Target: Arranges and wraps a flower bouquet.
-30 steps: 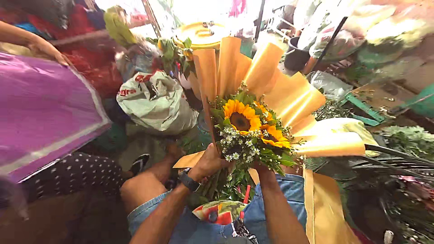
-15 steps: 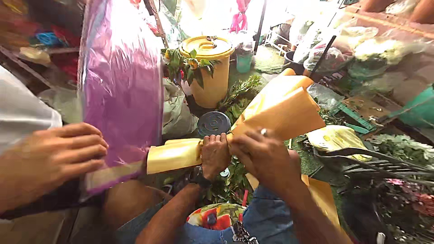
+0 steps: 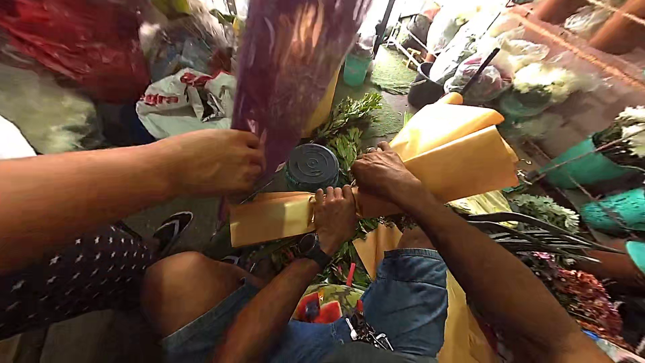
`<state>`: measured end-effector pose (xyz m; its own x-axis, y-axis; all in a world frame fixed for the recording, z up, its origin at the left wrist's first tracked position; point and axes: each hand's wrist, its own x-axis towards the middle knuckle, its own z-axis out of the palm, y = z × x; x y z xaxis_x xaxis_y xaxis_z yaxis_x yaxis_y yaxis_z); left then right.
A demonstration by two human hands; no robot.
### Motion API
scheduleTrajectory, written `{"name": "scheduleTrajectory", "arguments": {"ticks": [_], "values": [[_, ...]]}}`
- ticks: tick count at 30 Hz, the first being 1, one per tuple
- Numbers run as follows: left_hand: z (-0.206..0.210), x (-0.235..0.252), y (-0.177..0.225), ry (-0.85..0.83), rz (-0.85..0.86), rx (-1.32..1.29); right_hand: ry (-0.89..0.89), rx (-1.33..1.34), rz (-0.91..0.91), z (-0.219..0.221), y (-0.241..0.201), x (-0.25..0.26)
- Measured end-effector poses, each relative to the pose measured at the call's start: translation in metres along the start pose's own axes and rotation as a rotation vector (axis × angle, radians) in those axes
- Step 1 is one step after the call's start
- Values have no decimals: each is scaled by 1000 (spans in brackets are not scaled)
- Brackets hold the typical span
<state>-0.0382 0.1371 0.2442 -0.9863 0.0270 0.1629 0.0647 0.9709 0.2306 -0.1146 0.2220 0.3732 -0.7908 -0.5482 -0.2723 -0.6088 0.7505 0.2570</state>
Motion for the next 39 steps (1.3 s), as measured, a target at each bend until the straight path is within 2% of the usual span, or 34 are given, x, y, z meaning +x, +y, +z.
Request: {"name": "scheduleTrajectory", "arguments": {"ticks": [3,11,16,19,21,24,28,31,33,36,39], "values": [[-2,3,0,-56,-23,-29,72,-27,-16,-4,-2,-1],[-5,5,-3,-24,-65,-95,367,-258,-117,-4,-17,-9],[-3,1,-4,-11,-109,-195,349,-306,-130,-15,-32,-7],[2,-7,-12,116,-74,-356,461,-279,-172,-9,-40,-22],[0,-16,-20,98,-58,-531,529,-242,-203,1,-48,-35],[-3,-22,-31,23,-19,-689,504,-165,-143,16,-61,-56],[-21,-9,-22,-21,13,-642,565,-72,21,38,-70,-77],[-26,4,-15,-44,-19,-646,689,57,105,56,-73,-91],[-21,15,-16,-101,-75,-681,753,233,137,74,-71,-103],[-17,25,-18,-153,-106,-865,747,715,201,110,-55,-115],[-17,25,-16,-141,-31,-1032,704,1245,258,144,-37,-120]]}}
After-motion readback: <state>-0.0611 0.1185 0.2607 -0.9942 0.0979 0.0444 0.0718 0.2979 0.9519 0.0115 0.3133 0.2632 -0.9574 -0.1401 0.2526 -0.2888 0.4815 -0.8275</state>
